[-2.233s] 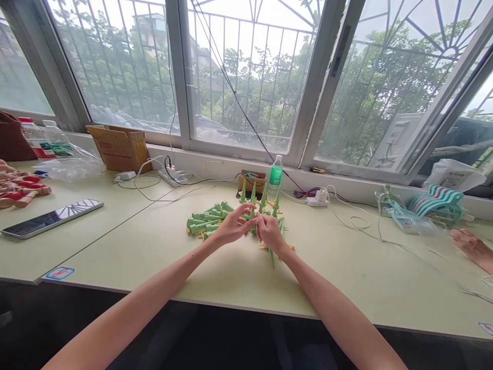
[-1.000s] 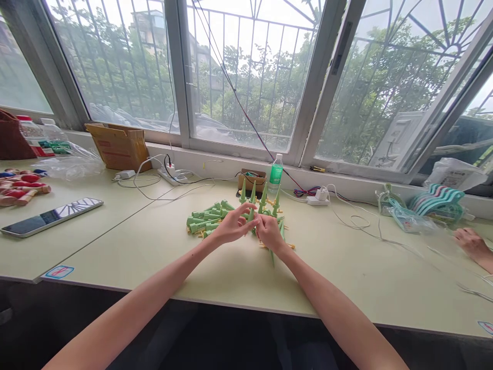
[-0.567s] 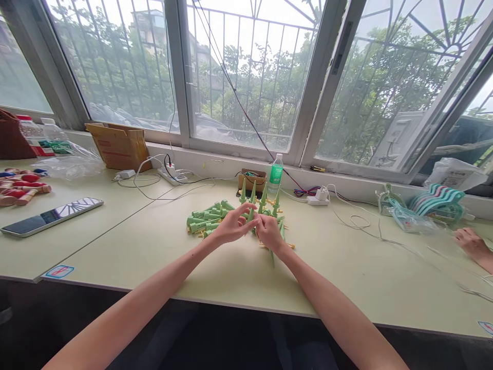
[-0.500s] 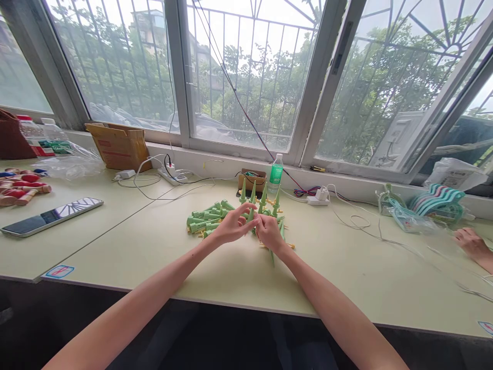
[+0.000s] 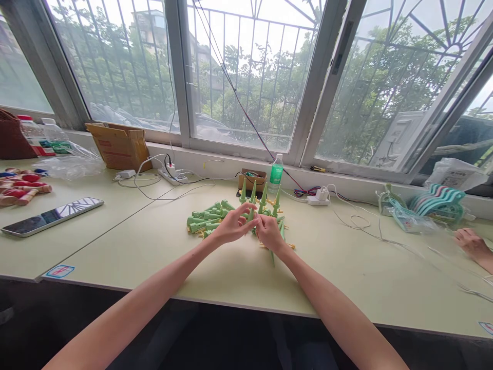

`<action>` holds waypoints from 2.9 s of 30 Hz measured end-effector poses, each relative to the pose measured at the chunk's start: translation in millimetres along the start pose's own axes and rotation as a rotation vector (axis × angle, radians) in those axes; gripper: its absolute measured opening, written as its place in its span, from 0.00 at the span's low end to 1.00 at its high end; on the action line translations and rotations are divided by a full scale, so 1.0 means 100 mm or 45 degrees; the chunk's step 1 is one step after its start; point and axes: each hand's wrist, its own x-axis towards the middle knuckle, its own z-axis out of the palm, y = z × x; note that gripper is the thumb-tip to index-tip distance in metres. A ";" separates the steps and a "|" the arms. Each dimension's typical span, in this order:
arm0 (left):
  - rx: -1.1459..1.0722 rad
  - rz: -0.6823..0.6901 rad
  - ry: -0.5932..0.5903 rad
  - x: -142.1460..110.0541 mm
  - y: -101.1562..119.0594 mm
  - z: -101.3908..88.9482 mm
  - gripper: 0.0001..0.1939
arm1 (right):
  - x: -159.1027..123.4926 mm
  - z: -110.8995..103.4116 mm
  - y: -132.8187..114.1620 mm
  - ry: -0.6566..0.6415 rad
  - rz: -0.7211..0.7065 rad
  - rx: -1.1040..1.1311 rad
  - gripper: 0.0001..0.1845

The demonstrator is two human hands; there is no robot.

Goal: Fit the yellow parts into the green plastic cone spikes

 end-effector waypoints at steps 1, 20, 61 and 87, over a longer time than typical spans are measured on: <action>0.003 0.002 -0.002 0.00 0.00 0.00 0.23 | 0.00 0.00 0.00 -0.001 0.001 0.000 0.28; 0.020 -0.012 -0.019 0.00 0.00 0.00 0.21 | 0.00 0.00 0.00 0.004 -0.012 -0.025 0.27; 0.061 -0.012 -0.045 0.00 0.04 -0.01 0.20 | -0.01 0.00 0.01 -0.014 -0.067 -0.105 0.26; 0.084 -0.018 -0.050 0.01 0.05 -0.02 0.20 | -0.01 0.00 0.01 -0.035 -0.032 -0.148 0.28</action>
